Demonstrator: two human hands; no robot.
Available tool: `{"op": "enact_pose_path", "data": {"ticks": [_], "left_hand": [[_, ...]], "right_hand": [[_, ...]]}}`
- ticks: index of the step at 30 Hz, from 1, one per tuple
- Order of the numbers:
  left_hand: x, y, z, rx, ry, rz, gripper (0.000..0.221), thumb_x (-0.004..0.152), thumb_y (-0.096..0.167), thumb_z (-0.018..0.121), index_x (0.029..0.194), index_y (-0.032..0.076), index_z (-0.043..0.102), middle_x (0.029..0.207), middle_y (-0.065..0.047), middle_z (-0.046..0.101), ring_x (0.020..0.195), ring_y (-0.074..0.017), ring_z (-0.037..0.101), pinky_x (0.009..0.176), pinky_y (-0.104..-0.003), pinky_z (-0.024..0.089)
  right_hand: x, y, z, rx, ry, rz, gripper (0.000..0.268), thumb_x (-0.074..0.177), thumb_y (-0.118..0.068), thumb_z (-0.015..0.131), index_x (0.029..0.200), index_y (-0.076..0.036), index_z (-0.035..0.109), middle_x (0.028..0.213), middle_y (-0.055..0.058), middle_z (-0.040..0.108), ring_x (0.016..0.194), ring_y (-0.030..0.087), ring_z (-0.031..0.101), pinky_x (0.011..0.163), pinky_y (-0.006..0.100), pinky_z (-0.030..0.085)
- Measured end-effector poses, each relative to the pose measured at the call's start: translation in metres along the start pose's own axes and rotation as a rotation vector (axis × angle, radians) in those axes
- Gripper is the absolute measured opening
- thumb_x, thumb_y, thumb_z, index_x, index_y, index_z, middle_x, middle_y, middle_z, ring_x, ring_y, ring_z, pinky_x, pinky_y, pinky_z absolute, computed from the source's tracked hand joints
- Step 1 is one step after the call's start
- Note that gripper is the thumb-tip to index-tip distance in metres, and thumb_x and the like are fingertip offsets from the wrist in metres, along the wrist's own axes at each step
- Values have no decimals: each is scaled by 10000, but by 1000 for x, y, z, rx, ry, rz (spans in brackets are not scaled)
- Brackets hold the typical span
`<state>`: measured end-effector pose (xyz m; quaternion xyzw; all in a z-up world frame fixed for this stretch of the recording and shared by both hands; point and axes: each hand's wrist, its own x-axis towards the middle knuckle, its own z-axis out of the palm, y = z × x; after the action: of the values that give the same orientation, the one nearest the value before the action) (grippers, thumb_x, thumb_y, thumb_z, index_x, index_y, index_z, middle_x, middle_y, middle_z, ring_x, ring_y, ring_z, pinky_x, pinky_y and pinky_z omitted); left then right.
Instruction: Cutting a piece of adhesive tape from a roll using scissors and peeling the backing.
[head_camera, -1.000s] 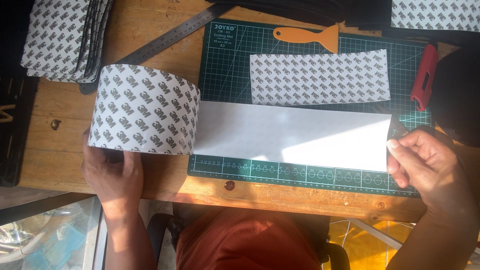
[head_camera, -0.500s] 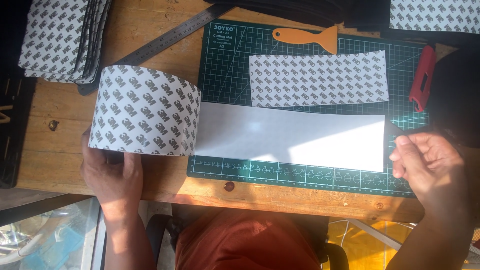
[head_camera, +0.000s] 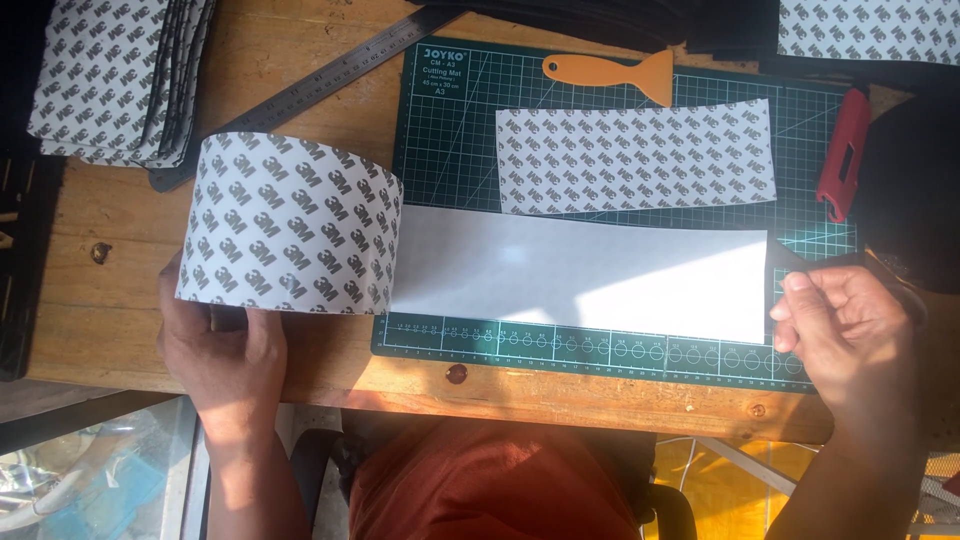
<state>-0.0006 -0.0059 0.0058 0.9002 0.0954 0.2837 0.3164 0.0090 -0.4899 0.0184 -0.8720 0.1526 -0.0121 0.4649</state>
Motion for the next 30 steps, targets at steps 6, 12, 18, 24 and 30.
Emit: {"op": "enact_pose_path", "data": {"ticks": [6, 12, 18, 24, 30], "left_hand": [[2, 7, -1, -2, 2, -10, 402, 1028, 95, 617, 1401, -28, 526, 1235, -225, 698, 1078, -393, 692, 863, -432, 508], [1, 11, -2, 45, -1, -28, 410, 1033, 154, 644, 1399, 10, 530, 1217, -218, 702, 1018, -438, 682, 813, -472, 500], [2, 13, -2, 23, 4, -5, 433, 1033, 201, 655, 1402, 15, 524, 1257, -219, 699, 1075, -431, 696, 841, -476, 520], [1, 14, -2, 32, -23, -33, 452, 1025, 251, 665, 1396, 40, 517, 1190, -207, 710, 1022, -431, 699, 779, -491, 519], [1, 12, -1, 41, -16, -27, 434, 1020, 221, 659, 1394, 41, 532, 1220, -201, 708, 1072, -449, 688, 834, -493, 517]], "right_hand": [[21, 5, -4, -200, 78, -247, 238, 1246, -126, 607, 1074, 38, 622, 817, 146, 643, 719, 214, 638, 686, 321, 503], [52, -48, 8, -552, 143, -273, 227, 1139, -178, 742, 1173, 39, 686, 1110, 192, 706, 893, 297, 684, 705, 402, 551], [83, -65, 20, -539, 88, -310, 463, 1094, -259, 724, 1328, 116, 588, 1113, 220, 723, 910, 329, 702, 785, 440, 549], [100, -74, 23, -599, 17, -123, 556, 1058, -390, 687, 1384, 46, 572, 952, 100, 780, 1002, 361, 710, 894, 479, 498], [116, -58, 28, -364, -3, -33, 399, 1050, -285, 683, 1351, -31, 618, 973, 94, 712, 828, 250, 672, 722, 396, 497]]}}
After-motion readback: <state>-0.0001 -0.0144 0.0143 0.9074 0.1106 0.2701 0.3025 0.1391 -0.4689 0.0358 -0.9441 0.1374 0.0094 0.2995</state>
